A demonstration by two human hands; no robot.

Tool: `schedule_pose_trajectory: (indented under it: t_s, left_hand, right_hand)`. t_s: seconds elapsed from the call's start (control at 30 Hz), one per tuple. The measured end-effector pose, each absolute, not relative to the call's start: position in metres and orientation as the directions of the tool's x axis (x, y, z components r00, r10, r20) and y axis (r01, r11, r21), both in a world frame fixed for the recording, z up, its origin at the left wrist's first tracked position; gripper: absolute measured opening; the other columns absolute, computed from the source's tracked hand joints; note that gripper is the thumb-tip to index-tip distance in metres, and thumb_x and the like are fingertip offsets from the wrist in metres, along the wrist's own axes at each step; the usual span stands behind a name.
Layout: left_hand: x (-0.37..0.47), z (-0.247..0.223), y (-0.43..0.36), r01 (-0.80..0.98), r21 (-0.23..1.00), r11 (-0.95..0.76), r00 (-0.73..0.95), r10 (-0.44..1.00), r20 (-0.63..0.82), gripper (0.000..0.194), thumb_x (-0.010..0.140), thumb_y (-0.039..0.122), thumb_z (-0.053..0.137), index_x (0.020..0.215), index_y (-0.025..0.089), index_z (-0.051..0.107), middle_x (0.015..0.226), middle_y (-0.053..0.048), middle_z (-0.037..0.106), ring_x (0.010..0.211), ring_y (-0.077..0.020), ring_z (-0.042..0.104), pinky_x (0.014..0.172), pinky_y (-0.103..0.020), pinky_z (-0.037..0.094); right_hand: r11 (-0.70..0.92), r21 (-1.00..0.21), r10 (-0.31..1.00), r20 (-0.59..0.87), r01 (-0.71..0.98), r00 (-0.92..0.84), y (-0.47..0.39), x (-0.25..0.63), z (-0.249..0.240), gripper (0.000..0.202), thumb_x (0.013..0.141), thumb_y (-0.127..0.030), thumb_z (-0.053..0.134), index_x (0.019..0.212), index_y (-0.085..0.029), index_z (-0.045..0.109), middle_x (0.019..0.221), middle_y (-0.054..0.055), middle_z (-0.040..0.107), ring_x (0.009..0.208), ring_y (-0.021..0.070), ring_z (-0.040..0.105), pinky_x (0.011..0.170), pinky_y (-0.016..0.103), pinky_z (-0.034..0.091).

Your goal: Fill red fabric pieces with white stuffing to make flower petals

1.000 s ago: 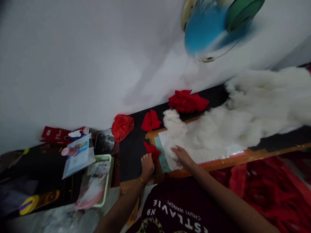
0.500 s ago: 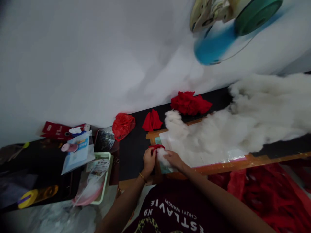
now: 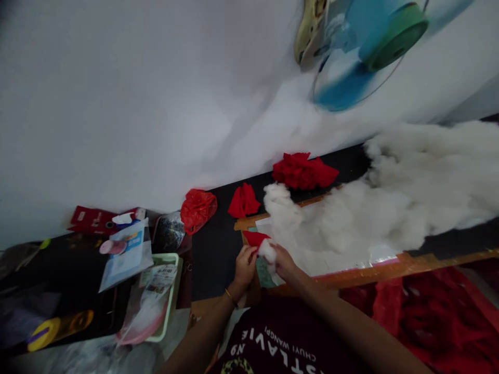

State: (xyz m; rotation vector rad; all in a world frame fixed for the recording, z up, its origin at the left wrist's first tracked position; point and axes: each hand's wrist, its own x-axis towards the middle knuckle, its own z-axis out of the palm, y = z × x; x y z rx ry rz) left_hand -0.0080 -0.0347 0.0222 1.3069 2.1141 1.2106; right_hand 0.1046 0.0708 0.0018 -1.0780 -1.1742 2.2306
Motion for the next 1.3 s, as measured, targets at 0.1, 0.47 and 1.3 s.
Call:
schedule_pose_trajectory:
  t_s: [0.1,0.47,1.3]
  left_hand:
    - [-0.004,0.031,-0.026,0.496,0.852,0.169,-0.516,0.846,0.133,0.020,0.091,0.016,0.051,0.101,0.020,0.068,0.093,-0.005,0.063,0.090,-0.0170,0.059,0.084,-0.030,0.048]
    - [-0.007,0.067,-0.012,0.653,0.748,0.119,-0.304,0.946,0.115,0.023,0.093,0.024,0.053,0.105,0.024,0.072,0.093,-0.006,0.063,0.091,-0.0202,0.054,0.086,-0.035,0.045]
    - [-0.026,0.094,0.024,-0.768,0.627,-0.128,-0.595,0.505,-0.625,0.033,0.065,0.039,0.079,0.084,0.018,0.063,0.080,-0.004,0.071,0.074,-0.0178,0.067,0.087,-0.034,0.053]
  right_hand:
    - [-0.483,-0.871,0.674,-0.438,0.093,-0.595,0.074,0.100,0.004,0.023,0.079,-0.038,0.061,0.081,-0.016,0.065,0.068,0.001,0.064,0.060,0.0150,0.055,0.059,0.027,0.047]
    - [-0.542,-0.840,0.671,-0.418,-0.020,-0.612,0.082,0.096,0.030,0.012,0.070,-0.032,0.055,0.068,-0.020,0.057,0.066,0.002,0.065,0.058,0.0146,0.053,0.062,0.028,0.047]
    - [-0.600,-0.799,0.486,-0.381,0.016,-0.787,0.079,0.085,0.088,0.072,0.065,-0.028,0.077,0.129,-0.022,0.045,0.105,0.004,0.068,0.087,0.0179,0.065,0.075,0.029,0.053]
